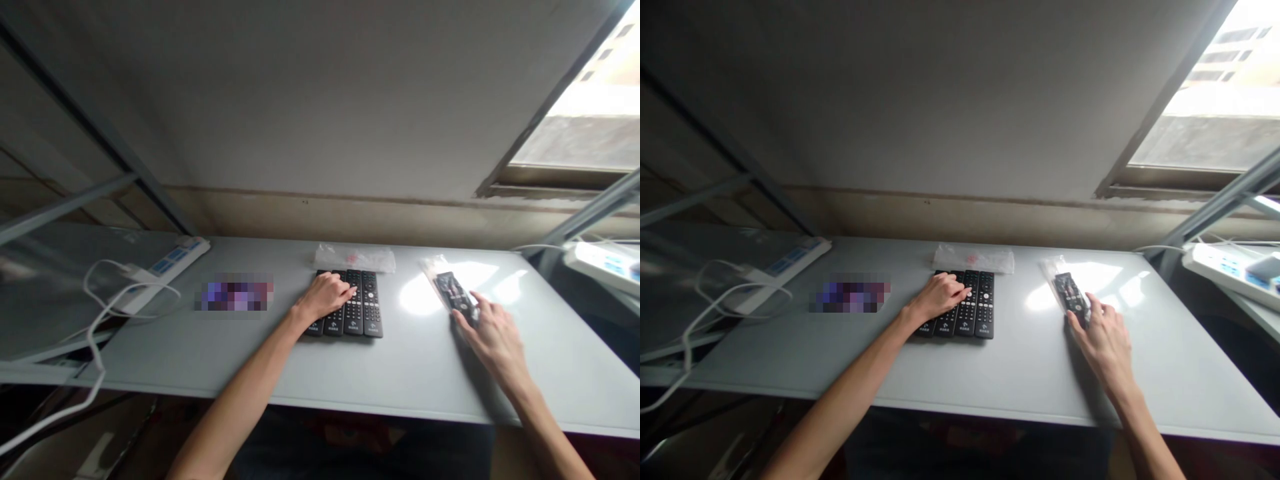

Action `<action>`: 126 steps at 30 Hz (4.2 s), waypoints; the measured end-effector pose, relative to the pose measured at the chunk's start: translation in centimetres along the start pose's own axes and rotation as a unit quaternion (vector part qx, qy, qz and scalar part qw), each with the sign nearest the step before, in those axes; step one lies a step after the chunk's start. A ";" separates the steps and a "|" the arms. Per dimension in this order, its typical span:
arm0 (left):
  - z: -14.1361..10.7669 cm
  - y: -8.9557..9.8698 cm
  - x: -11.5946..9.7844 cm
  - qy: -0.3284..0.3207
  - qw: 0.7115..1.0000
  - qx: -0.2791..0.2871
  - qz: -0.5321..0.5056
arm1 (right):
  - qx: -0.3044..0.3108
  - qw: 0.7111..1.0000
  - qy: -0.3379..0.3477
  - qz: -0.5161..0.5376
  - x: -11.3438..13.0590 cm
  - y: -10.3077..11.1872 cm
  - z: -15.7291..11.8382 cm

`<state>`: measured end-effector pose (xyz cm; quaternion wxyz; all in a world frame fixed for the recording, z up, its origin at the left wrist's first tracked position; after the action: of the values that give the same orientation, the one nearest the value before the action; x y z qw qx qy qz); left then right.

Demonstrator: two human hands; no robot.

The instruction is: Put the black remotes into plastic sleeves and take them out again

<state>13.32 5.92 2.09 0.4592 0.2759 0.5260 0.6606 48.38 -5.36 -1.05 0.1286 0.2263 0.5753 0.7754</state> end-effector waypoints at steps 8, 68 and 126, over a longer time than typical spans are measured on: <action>-0.3 0.8 0.9 0.016 0.995 -0.077 -0.067 | 0.009 0.996 -0.073 0.050 1.5 2.5 -0.2; -2.3 0.2 6.2 0.194 0.601 -0.298 -0.716 | 0.169 0.791 0.219 0.546 28.0 13.6 10.4; -3.4 -0.6 8.3 0.237 0.461 -0.433 -0.738 | 0.079 0.908 0.055 0.407 18.8 -7.2 9.4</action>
<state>7.10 11.89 -0.45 0.6937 -0.6163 0.2687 0.2585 36.42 13.36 -1.90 -0.2483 0.4077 0.4988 0.7234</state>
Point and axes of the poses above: each hand's wrist, its own z-axis towards the middle knuckle, its own y-axis out of the back of the hand, x = y × z, the point moved 9 cm from there along z, towards the middle knuckle, and after that the axes turned 15 degrees about -y, right-handed, at the moved point
